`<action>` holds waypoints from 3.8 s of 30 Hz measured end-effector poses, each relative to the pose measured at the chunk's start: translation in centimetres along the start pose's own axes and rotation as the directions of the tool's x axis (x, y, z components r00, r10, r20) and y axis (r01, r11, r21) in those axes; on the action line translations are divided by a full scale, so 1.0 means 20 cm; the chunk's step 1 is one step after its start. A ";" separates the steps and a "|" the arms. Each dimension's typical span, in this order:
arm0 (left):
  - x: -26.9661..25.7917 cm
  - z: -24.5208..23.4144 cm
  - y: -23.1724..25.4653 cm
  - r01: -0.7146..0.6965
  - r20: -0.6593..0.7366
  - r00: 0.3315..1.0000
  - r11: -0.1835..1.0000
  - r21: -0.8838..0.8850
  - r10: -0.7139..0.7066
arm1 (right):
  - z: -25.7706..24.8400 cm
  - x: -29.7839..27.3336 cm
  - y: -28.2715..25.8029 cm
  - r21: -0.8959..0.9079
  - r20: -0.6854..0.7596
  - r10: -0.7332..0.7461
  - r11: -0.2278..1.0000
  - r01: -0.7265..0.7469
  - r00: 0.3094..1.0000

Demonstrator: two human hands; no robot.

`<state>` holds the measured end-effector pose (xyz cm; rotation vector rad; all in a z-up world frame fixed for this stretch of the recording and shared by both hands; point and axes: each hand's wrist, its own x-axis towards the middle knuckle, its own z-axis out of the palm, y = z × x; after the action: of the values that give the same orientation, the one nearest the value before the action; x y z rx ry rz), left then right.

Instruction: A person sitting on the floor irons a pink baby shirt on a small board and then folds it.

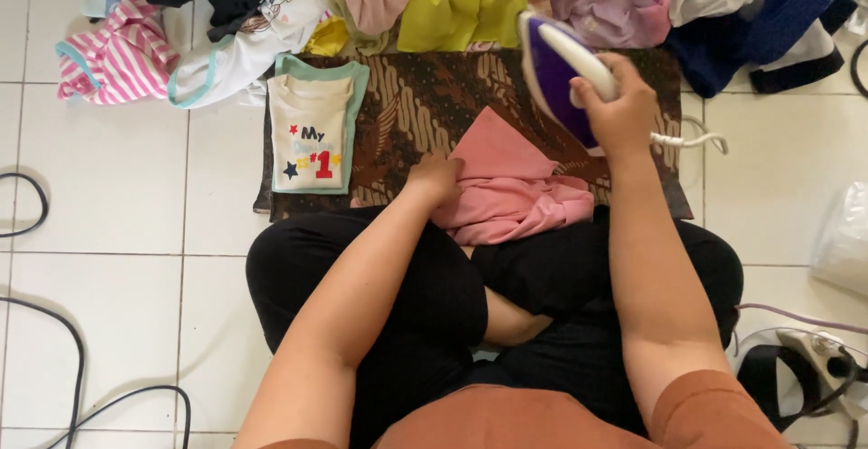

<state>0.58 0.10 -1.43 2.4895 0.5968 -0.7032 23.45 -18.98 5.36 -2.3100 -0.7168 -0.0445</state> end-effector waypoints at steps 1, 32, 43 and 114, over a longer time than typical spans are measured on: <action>0.02 0.03 -0.01 0.002 -0.001 1.000 1.000 -0.001 -0.002 | 0.00 -0.01 -0.06 0.001 0.001 -0.002 1.000 0.002 1.000; 0.04 0.13 -0.04 0.115 0.103 0.988 0.993 0.031 -0.118 | 0.26 -0.04 -0.22 -0.230 0.578 -0.271 0.851 0.472 0.770; 0.18 0.24 -0.11 0.132 0.101 0.986 0.991 0.017 -0.133 | 0.30 -0.06 -0.21 -0.277 0.536 -0.220 0.866 0.416 0.815; -0.30 -0.16 0.08 0.210 0.220 0.957 0.975 -0.076 -0.189 | 0.14 -0.04 0.15 -0.103 0.366 0.055 0.994 -0.018 0.929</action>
<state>-2.12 -1.01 4.98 2.2467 0.7901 -0.9766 23.86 -19.40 1.27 -2.4542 -0.8726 0.3910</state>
